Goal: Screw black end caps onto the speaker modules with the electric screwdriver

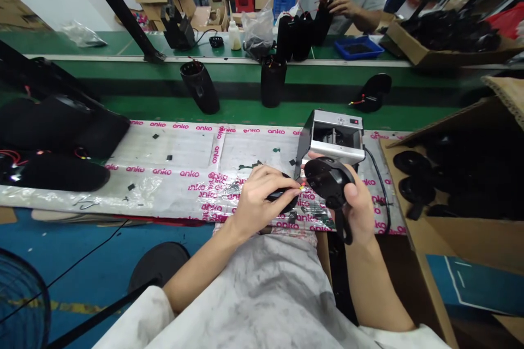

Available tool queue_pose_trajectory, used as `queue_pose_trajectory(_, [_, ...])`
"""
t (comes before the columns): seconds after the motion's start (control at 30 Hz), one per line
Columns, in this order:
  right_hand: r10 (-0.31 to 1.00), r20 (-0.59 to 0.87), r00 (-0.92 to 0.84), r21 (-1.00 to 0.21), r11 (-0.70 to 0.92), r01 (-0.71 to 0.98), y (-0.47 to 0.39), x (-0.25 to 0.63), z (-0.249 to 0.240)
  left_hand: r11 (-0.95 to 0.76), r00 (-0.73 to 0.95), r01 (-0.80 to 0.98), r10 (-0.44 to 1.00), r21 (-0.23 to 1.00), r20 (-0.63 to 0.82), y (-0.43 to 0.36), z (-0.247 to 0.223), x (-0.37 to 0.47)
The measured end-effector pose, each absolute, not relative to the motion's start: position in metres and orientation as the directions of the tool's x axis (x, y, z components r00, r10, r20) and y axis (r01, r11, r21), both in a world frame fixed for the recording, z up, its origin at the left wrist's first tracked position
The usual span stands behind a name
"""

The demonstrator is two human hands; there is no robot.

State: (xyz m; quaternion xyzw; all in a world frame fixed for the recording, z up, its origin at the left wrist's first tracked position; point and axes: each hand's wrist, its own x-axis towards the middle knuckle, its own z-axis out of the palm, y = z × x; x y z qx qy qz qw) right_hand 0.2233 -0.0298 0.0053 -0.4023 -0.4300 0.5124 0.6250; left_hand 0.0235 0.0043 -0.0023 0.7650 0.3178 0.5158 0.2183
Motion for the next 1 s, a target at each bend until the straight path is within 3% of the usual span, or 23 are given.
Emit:
queue_pose_trajectory(0.2, [0.972,0.232,-0.046,-0.957,0.22,-0.191,-0.023,0.225,0.012,-0.672,0.236,0.321,0.739,0.668,0.631,0.001,-0.001,0.024])
queue_pose_trajectory(0.5, [0.976,0.214,0.044,-0.928,0.217,-0.304,-0.024,0.213,0.009,-0.627,0.24,0.338,0.778,0.702,0.58,-0.001,0.004,0.025])
queue_pose_trajectory(0.73, [0.959,0.282,-0.03,-0.944,0.272,-0.188,-0.023,0.214,0.006,-0.62,0.218,0.328,0.783,0.712,0.582,-0.001,0.004,0.027])
queue_pose_trajectory(0.87, [0.959,0.281,0.034,-0.927,0.28,-0.25,-0.028,0.204,0.002,-0.622,0.179,0.33,0.78,0.711,0.599,-0.003,0.003,0.031])
queue_pose_trajectory(1.0, [0.943,0.261,0.206,-0.918,0.308,-0.249,-0.04,0.186,-0.003,-0.652,0.171,0.386,0.746,0.653,0.644,-0.002,0.001,0.033])
